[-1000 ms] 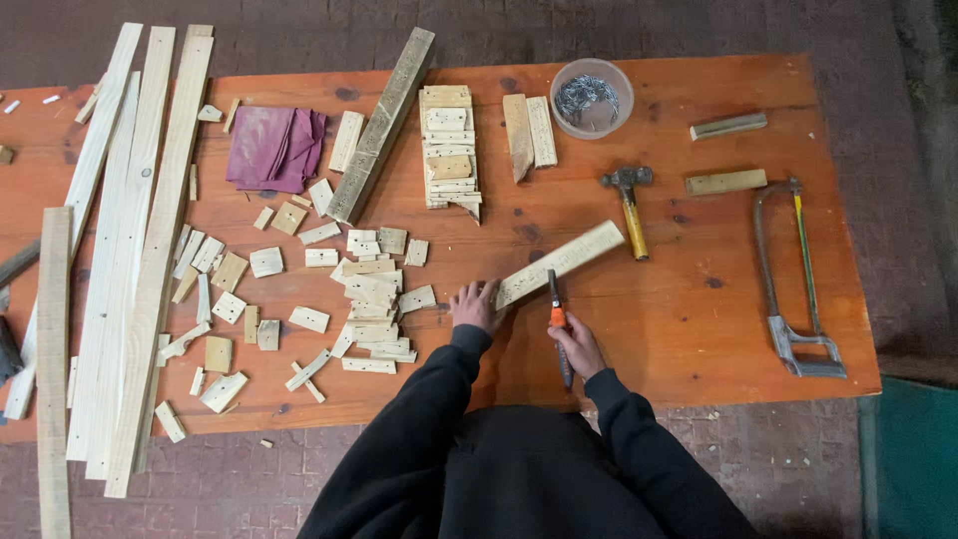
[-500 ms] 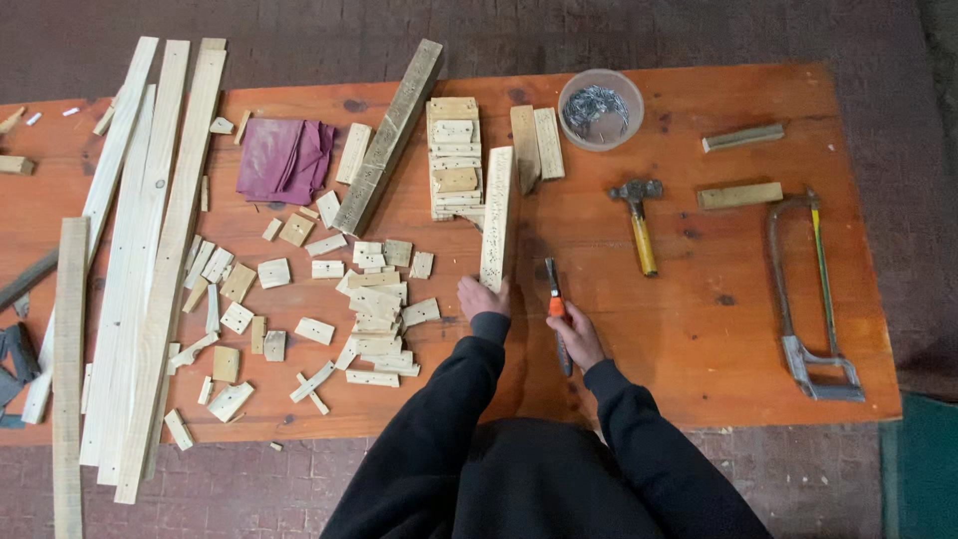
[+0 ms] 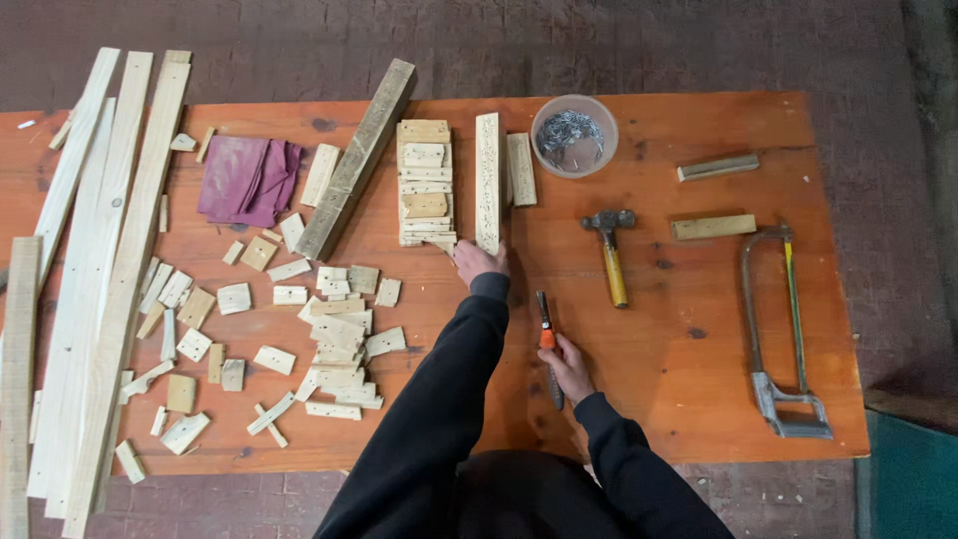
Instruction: The person repeatedly picks up small wooden blocks and uses pliers to remove nails from them. The person places the processed blocks into a separate pile on the workbench.
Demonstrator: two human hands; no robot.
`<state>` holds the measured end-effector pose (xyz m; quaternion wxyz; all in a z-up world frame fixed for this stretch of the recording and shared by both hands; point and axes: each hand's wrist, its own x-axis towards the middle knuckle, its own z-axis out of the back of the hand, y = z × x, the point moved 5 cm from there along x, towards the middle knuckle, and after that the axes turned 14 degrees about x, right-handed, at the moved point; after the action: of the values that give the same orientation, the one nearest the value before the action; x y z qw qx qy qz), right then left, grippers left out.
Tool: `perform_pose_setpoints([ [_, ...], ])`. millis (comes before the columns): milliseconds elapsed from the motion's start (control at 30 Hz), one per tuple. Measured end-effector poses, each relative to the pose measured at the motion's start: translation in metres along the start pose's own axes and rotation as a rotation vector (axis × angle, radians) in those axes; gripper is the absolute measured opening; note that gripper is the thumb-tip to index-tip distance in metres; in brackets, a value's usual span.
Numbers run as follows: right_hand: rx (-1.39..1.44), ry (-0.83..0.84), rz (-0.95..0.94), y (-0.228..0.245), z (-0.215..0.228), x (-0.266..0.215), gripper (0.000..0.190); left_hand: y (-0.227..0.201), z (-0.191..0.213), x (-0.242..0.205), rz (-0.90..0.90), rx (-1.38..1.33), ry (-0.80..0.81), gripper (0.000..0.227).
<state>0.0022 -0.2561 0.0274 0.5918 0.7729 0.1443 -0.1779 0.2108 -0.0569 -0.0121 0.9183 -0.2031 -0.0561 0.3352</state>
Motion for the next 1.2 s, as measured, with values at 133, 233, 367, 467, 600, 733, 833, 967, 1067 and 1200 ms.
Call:
perform_pose_setpoints([
  [133, 0.034, -0.005, -0.005, -0.013, 0.022, 0.013, 0.028, -0.022, -0.003, 0.017, 0.032, 0.040, 0.001, 0.068],
  [233, 0.042, -0.005, -0.007, 0.003, 0.021, 0.011, 0.026, -0.021, -0.021, 0.033, 0.075, 0.029, 0.013, 0.066],
  [367, 0.041, -0.024, -0.050, 0.022, 0.014, 0.006, 0.037, -0.021, -0.032, 0.048, 0.067, -0.020, 0.016, 0.065],
  [467, 0.025, -0.023, -0.106, 0.030, 0.011, 0.004, 0.042, -0.030, -0.015, 0.049, 0.007, 0.035, 0.004, 0.065],
  [600, 0.024, 0.014, -0.098, 0.015, 0.021, 0.016, 0.033, -0.037, 0.001, 0.050, -0.028, 0.098, 0.021, 0.065],
  [733, 0.054, -0.003, -0.080, 0.003, 0.022, 0.020, 0.033, -0.032, 0.007, 0.044, -0.044, 0.082, -0.020, 0.064],
  [833, 0.074, -0.006, -0.074, 0.008, 0.014, 0.018, 0.033, -0.025, 0.005, 0.043, -0.089, 0.129, -0.016, 0.068],
  [967, 0.052, 0.001, -0.098, -0.009, 0.018, 0.023, 0.032, -0.025, 0.001, 0.045, -0.188, 0.203, 0.040, 0.075],
  [1067, 0.036, -0.010, -0.173, -0.006, 0.012, 0.016, 0.058, -0.037, 0.006, 0.038, -0.253, 0.210, 0.087, 0.085],
  [1200, 0.020, -0.001, -0.158, 0.001, 0.010, 0.016, 0.051, -0.039, 0.004, 0.042, -0.280, 0.110, 0.146, 0.090],
])
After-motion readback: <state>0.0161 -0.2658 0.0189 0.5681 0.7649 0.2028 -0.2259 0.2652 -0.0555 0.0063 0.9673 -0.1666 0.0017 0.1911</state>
